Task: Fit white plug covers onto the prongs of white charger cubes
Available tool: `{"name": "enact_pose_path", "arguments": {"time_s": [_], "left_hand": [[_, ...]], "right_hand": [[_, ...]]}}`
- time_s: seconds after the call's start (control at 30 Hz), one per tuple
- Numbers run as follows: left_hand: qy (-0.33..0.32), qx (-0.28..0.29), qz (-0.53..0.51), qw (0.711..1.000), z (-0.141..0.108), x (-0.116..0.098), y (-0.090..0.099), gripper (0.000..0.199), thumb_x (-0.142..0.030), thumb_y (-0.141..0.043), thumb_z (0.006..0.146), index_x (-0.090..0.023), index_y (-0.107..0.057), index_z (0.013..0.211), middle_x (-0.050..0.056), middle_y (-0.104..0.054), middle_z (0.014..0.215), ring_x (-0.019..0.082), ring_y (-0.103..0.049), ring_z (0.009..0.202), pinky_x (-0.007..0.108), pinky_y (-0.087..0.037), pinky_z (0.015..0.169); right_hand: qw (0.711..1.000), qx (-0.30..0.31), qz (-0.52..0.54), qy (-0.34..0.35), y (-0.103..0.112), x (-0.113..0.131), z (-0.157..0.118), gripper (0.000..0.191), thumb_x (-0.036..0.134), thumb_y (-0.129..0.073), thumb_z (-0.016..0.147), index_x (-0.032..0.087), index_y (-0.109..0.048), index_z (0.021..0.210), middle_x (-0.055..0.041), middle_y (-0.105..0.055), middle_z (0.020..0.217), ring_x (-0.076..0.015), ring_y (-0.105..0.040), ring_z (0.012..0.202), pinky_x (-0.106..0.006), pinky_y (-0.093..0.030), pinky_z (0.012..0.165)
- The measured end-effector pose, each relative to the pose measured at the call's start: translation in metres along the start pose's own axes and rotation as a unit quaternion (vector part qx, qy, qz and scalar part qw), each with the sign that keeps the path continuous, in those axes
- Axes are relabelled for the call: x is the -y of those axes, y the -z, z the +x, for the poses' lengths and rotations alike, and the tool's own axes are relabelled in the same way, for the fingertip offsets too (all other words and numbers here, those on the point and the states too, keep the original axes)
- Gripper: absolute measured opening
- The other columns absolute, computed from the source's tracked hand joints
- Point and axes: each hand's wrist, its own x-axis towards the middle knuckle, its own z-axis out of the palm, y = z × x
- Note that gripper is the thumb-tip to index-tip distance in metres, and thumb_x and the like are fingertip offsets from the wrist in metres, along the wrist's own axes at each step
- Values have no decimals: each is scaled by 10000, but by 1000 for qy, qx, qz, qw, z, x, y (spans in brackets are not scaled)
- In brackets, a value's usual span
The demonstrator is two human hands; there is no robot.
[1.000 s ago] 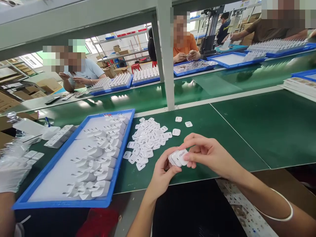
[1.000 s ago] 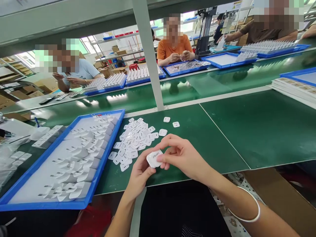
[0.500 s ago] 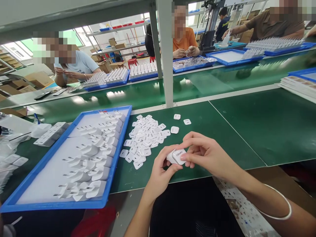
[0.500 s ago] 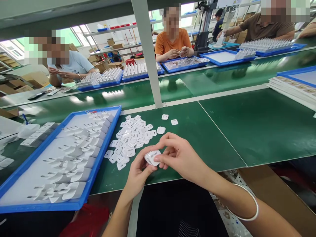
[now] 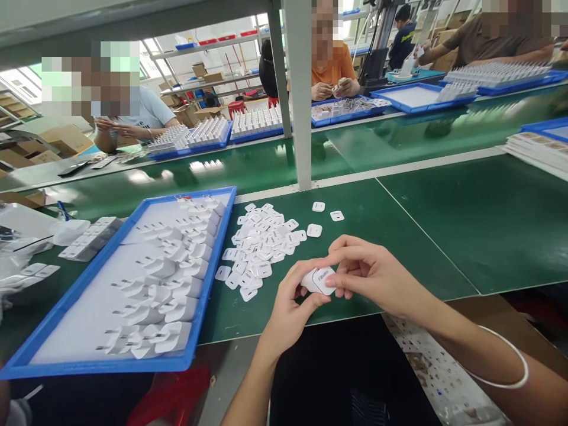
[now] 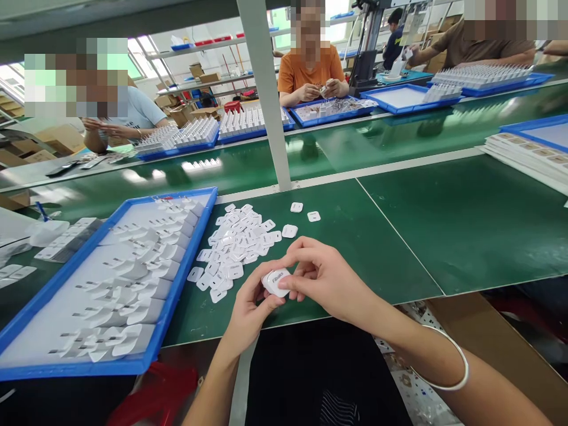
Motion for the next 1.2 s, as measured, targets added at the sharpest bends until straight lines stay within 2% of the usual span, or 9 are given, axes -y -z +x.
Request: {"name": "enact_pose_path", "arguments": {"time_s": [0.33, 0.6, 0.83, 1.0, 1.2], "left_hand": [[-6, 6, 9, 1000, 0, 1, 0, 387, -345, -694, 901, -291, -631, 1279, 54, -612, 1120, 158, -526, 880, 255, -397, 693], [-12, 11, 3, 1000, 0, 0, 0, 380, -326, -702, 900, -326, -629, 1272, 42, -608, 1151, 168, -543, 955, 249, -386, 694], [-10, 16, -2, 1000, -1, 1, -1, 380, -310, -704, 901, -342, -627, 1273, 35, -602, 1147, 157, -533, 938, 253, -382, 697], [-10, 18, 5, 1000, 0, 0, -1, 383, -310, -697, 908, -385, -619, 1276, 11, -600, 1139, 141, -518, 913, 253, -373, 703], [0, 18, 15, 1000, 0, -1, -1, 376, -342, -677, 921, -375, -613, 1290, 17, -600, 1145, 148, -518, 933, 253, -371, 699]], "right_hand": [[999, 14, 29, -28, 3, 1, -1, 122, 282, -807, 769, 200, -761, 846, -24, -560, 967, -87, -637, 575, -240, -580, 550], [999, 13, 36, -32, 4, 1, -2, 102, 239, -798, 762, 186, -743, 830, -19, -551, 959, -71, -620, 555, -225, -571, 544], [997, 23, 38, -58, 4, 4, -2, 141, 187, -818, 735, 168, -712, 826, -8, -546, 989, -60, -635, 576, -200, -558, 561], [997, 18, 30, -62, 4, 4, -1, 115, 186, -786, 765, 165, -715, 853, -10, -550, 989, -60, -634, 577, -204, -559, 554], [998, 13, -7, -57, 2, 5, 0, 109, 178, -750, 785, 163, -720, 889, -9, -559, 978, -69, -640, 580, -212, -556, 551]]}}
